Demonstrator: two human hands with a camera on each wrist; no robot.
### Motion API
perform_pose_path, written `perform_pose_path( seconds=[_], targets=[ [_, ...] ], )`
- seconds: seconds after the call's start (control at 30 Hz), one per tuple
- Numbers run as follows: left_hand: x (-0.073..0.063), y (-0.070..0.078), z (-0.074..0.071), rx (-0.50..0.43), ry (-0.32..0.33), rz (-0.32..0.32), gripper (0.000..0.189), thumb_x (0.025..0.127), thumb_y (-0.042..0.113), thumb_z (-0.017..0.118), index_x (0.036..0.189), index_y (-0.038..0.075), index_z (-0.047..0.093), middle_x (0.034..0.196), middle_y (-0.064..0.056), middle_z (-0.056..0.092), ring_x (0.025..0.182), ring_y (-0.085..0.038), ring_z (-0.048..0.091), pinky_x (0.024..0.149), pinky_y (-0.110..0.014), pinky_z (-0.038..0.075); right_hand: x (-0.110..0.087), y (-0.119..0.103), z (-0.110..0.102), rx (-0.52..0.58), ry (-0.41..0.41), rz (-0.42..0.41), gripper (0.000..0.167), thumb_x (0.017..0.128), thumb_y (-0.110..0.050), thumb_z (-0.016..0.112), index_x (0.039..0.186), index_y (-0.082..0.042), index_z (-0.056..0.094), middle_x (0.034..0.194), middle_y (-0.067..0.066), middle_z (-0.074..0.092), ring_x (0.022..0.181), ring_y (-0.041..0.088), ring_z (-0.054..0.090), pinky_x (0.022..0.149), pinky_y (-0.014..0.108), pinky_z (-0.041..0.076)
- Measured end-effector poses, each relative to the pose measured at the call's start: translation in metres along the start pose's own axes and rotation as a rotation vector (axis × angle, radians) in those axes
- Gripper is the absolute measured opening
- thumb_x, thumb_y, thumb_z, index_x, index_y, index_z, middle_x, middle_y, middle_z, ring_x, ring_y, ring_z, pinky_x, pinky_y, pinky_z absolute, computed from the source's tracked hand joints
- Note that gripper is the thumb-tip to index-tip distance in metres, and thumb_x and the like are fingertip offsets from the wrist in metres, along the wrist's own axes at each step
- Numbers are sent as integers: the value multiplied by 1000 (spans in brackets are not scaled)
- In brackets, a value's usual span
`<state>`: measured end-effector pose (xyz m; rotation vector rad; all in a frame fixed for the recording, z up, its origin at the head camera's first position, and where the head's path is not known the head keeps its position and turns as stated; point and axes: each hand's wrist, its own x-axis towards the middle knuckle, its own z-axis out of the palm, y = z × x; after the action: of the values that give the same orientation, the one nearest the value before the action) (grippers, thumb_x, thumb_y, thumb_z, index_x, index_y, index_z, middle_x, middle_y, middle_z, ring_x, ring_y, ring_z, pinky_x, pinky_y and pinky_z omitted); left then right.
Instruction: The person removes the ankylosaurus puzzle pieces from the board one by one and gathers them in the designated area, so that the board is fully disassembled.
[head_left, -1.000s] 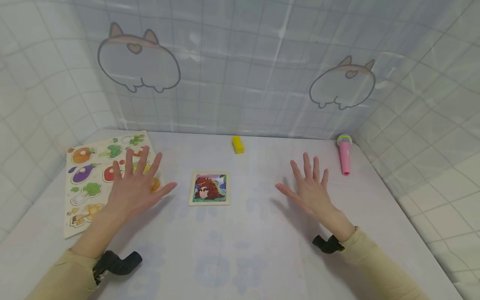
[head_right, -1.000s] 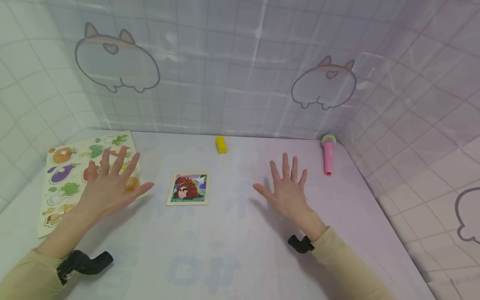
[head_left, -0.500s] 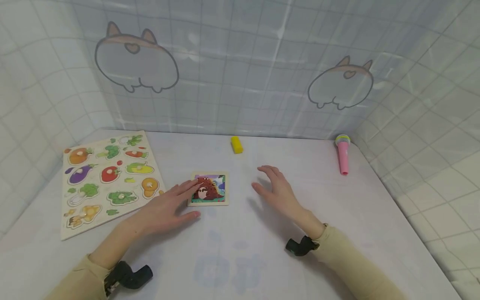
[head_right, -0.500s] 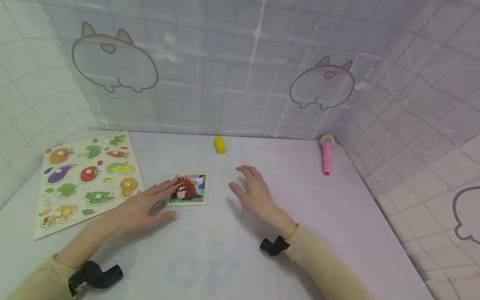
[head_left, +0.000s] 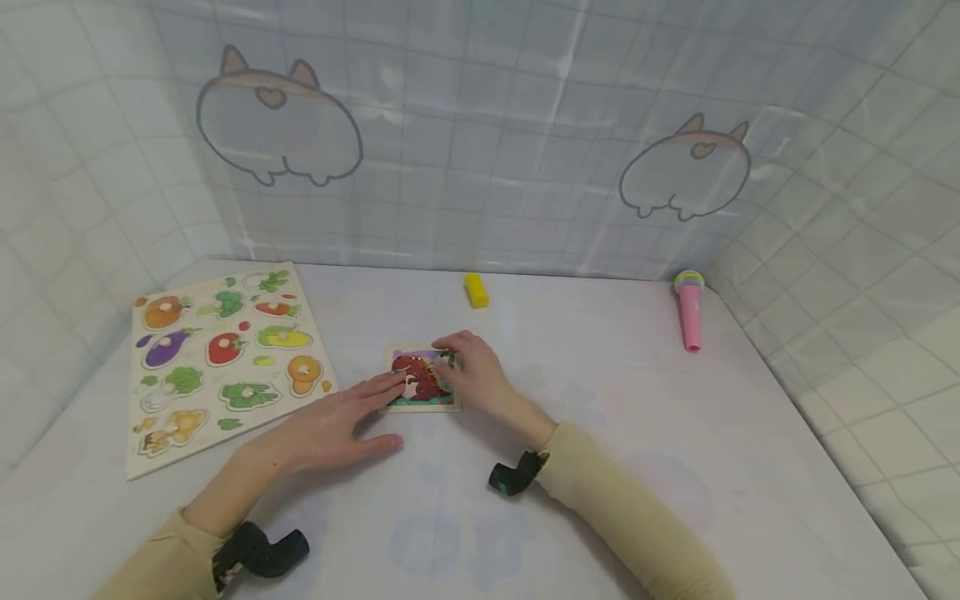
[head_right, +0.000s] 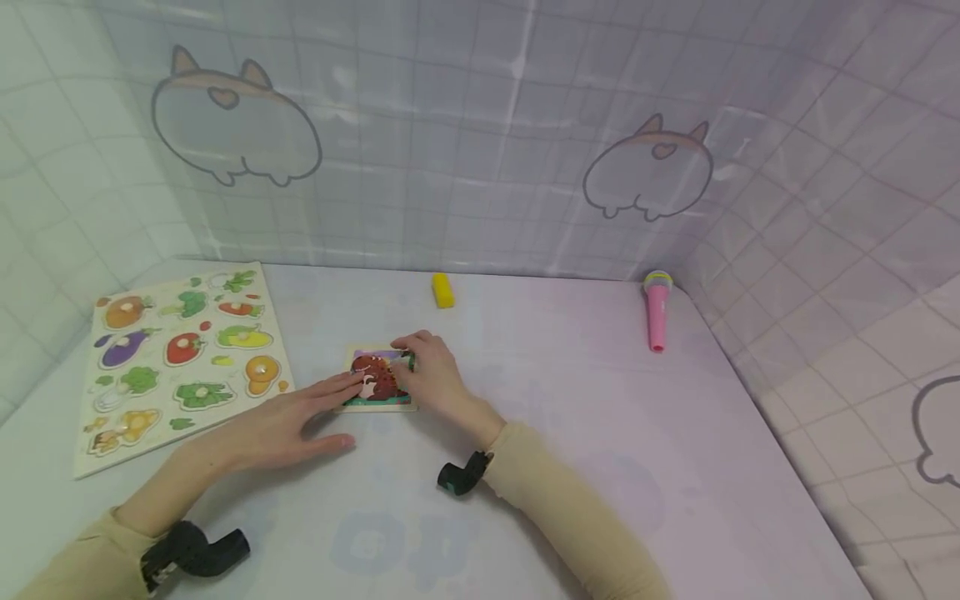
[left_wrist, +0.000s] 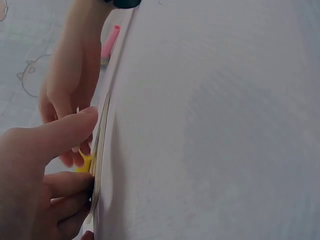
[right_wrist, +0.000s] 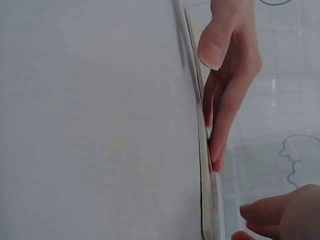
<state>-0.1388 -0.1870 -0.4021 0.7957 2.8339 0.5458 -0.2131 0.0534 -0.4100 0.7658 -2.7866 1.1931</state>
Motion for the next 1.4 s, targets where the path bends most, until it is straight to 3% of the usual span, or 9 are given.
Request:
perform_pose_path(
  seconds=[0.23, 0.63, 0.77, 1.17, 1.4],
  targets=[
    [2, 2, 2, -21, -10, 26, 83, 91, 65, 58, 154, 16, 40, 163, -4, 31, 149, -29, 31, 114, -52, 37, 19, -7, 22, -141, -12, -38, 23, 98, -14, 62, 118, -9, 72, 108, 7, 63, 97, 20, 54, 81, 29, 47],
    [2, 3, 0, 1, -12, 36, 84, 91, 66, 57, 154, 13, 40, 163, -3, 31, 149, -27, 32, 116, -50, 37, 26, -13, 32, -312, 9, -118, 21, 98, -14, 62, 111, -15, 78, 98, 1, 61, 87, 17, 52, 75, 23, 44],
    [0, 2, -1, 5, -9, 35, 84, 91, 66, 57, 154, 13, 40, 164, -3, 30, 149, -26, 32, 115, -50, 38, 26, -15, 33, -322, -4, -144, 21, 98, -18, 63, 114, -17, 77, 101, 1, 61, 89, 18, 52, 75, 24, 43],
    [-1, -1, -1, -3, -9, 28, 80, 92, 65, 57, 154, 16, 41, 164, -2, 30, 146, -26, 38, 111, -51, 42, 27, -17, 36, -262, -74, -70, 25, 100, -21, 61, 124, -14, 66, 116, 6, 56, 106, 21, 52, 90, 36, 43],
    [0, -2, -2, -2, -6, 37, 79, 92, 65, 57, 153, 17, 42, 164, -1, 30, 146, -25, 37, 112, -50, 41, 27, -14, 37, -217, -73, -59, 24, 101, -19, 61, 124, -13, 63, 118, 5, 53, 109, 21, 49, 90, 34, 40]
  ],
)
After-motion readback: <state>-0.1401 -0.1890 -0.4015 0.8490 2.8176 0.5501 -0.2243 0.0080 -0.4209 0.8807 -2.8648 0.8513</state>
